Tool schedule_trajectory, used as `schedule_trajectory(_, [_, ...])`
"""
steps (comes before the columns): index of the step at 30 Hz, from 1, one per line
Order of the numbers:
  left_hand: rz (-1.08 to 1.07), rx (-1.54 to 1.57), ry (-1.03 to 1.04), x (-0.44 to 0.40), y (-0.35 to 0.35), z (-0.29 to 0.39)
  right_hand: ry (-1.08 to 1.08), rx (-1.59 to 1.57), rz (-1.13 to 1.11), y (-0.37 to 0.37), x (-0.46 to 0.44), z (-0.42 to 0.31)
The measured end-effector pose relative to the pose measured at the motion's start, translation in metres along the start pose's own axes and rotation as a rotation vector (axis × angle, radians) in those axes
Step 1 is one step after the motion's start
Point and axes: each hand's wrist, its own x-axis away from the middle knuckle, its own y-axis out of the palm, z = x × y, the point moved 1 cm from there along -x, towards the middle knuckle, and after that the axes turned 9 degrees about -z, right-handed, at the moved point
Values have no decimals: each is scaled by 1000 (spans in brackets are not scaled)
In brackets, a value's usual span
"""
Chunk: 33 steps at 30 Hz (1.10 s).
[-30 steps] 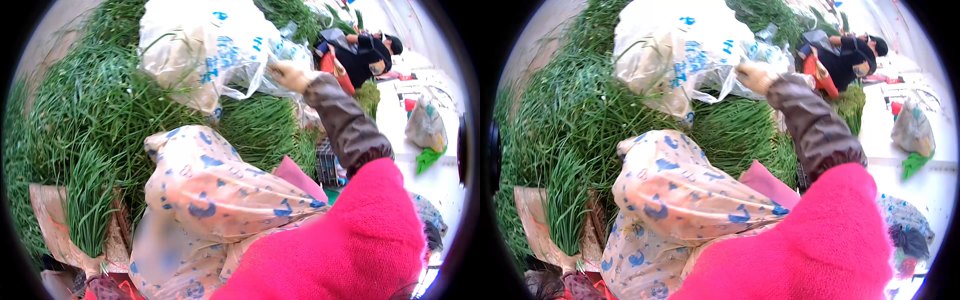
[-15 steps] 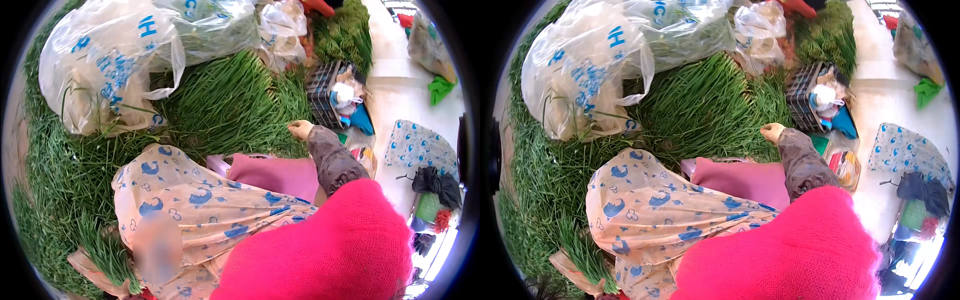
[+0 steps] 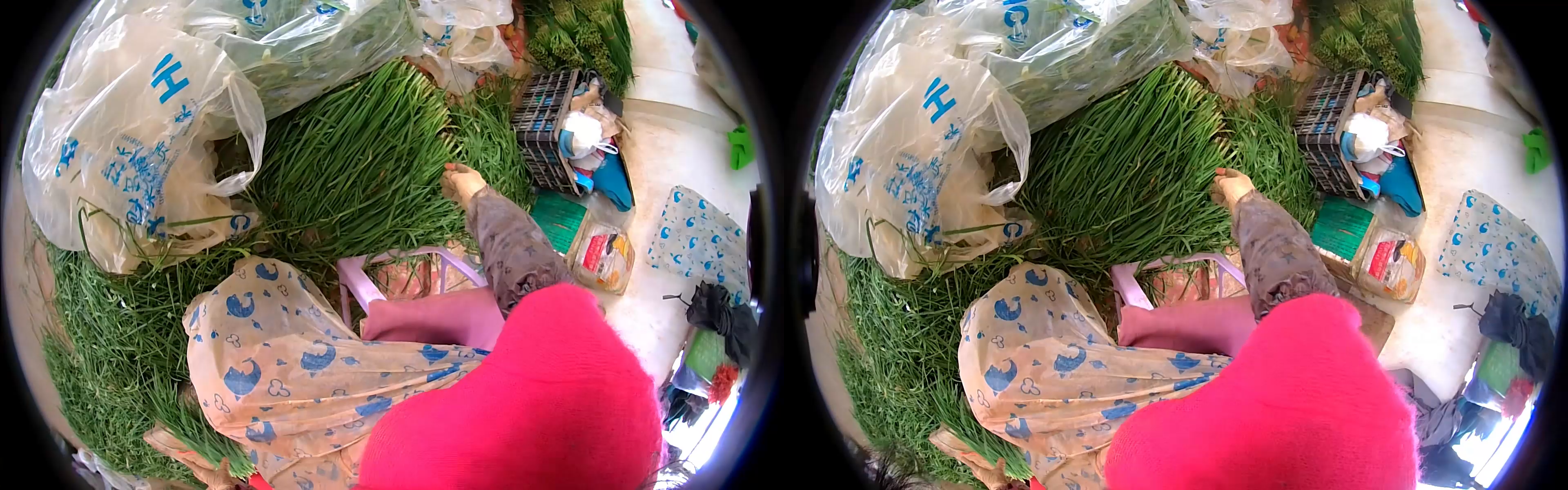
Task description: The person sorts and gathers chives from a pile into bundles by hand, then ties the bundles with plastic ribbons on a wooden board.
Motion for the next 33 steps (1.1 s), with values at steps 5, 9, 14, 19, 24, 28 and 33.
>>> schedule_trajectory(5, [-122, -44, 15, 18, -14, 3, 119, 225, 351, -28, -76, 0])
schedule_trajectory(9, [-219, -74, 9, 27, -19, -7, 341, 971, 554, -20, -106, -12])
schedule_trajectory(14, [-265, -84, -31, 33, -18, -1, 295, 857, 653, -9, -114, -26])
schedule_trajectory(19, [-287, -65, -69, 39, -17, 33, 290, 873, 662, 19, -108, -42])
schedule_trajectory(24, [-294, -57, -88, 36, -11, 57, 89, 184, 416, 6, -111, -31])
schedule_trajectory(28, [-290, -65, -62, 23, -15, 73, -66, 351, 412, 10, -112, -29])
schedule_trajectory(33, [-274, -67, -30, 10, -17, 90, -242, -9, 355, -4, -136, -7])
